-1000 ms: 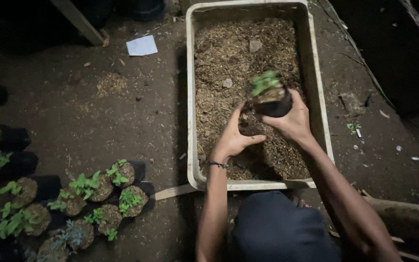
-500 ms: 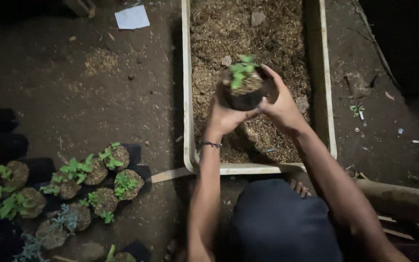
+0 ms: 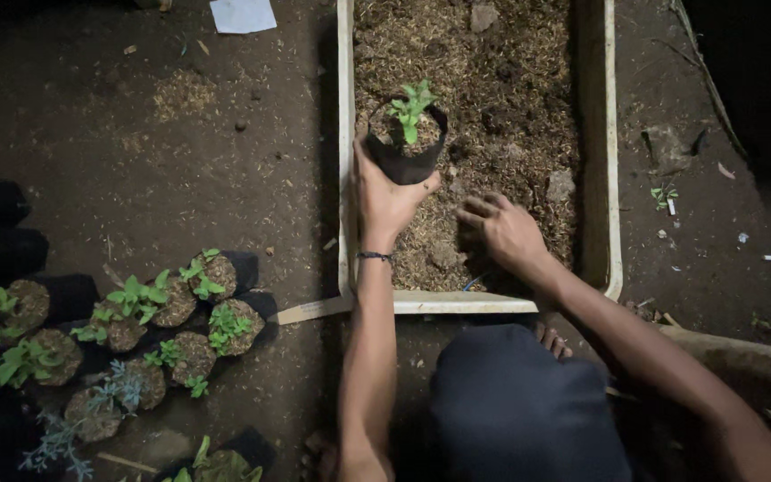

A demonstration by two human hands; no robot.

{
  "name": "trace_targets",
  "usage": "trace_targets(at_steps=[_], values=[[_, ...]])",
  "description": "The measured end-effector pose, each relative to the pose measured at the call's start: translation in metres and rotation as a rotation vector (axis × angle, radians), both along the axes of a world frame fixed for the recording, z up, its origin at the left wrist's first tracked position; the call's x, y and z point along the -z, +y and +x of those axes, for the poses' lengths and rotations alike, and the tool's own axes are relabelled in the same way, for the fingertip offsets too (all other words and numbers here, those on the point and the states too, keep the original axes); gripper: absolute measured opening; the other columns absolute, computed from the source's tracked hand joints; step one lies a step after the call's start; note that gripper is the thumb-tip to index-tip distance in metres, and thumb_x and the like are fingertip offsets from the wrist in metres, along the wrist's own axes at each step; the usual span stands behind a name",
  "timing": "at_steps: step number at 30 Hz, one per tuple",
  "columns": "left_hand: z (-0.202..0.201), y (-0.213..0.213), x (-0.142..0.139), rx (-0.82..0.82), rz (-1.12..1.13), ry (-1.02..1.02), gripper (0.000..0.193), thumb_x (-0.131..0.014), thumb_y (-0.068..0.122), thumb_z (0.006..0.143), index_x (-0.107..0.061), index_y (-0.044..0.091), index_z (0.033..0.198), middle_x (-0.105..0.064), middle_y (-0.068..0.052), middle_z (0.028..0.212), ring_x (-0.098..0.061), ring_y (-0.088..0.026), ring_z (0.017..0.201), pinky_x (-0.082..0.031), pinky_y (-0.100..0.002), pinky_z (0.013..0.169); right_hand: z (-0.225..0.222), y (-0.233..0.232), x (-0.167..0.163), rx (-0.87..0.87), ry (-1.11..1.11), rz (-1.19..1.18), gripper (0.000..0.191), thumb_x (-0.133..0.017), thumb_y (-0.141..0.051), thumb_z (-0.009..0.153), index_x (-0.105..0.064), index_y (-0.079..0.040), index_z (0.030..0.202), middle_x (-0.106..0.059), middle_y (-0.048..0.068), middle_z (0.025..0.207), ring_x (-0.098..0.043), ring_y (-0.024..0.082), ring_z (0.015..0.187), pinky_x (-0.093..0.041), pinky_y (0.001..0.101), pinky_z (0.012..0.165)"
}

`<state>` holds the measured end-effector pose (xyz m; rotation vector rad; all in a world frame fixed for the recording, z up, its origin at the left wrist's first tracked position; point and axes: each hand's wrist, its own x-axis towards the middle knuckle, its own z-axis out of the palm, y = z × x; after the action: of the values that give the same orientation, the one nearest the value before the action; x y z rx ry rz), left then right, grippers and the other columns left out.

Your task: The person sits on the ground in a plant nursery and fills black plastic seedling bags with soil by hand, scooping soil from a large tray and pressing it around seedlings. They place the filled bags in rows on the ground with other potted seedlings, repeating the process for several bags.

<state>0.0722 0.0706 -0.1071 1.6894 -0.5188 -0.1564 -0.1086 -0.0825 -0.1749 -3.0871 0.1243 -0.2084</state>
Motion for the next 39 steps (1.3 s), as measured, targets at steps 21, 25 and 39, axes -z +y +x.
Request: trace_targets(at_steps=[21,25,39], values=[[-0.025,-0.019,-0.007,-0.131,0.389,-0.226,0.085,-0.075,-0.013,0.073,-0.037,0.011,0.145,-0.048,-0.020,0.151,-0.060,-0.041,0.124,-0.054,-0.047,0.100,0.064,0.019,-0.222,0.332,-0.407,1.036,0.029,-0.073,-0.015,0.100,-0.073,-0.001,0.125,-0.078,0.011,0.111,-0.074,0.013,0.098,-0.063,0.0270,0.085],[-0.025,-0.015,-0.004,-0.181,0.296,-0.331,0.074,-0.071,-0.014,0.086,-0.040,0.012,0.148,-0.051,-0.018,0.151,-0.058,-0.042,0.133,-0.054,-0.046,0.107,0.069,0.024,-0.230,0.369,-0.488,1.193,0.025,-0.072,-0.012,0.100,-0.073,-0.001,0.122,-0.078,0.010,0.109,-0.076,0.014,0.095,-0.066,0.0296,0.085],[-0.027,-0.015,-0.014,-0.131,0.036,-0.098,0.107,-0.096,0.020,0.063,-0.035,0.018,0.150,-0.053,-0.020,0.141,-0.054,-0.041,0.130,-0.049,-0.054,0.103,0.032,0.002,-0.163,0.424,-0.080,1.137,0.087,-0.077,-0.041,0.082,-0.041,-0.010,0.155,-0.051,0.015,0.150,-0.056,0.030,0.134,-0.052,0.0489,0.106]])
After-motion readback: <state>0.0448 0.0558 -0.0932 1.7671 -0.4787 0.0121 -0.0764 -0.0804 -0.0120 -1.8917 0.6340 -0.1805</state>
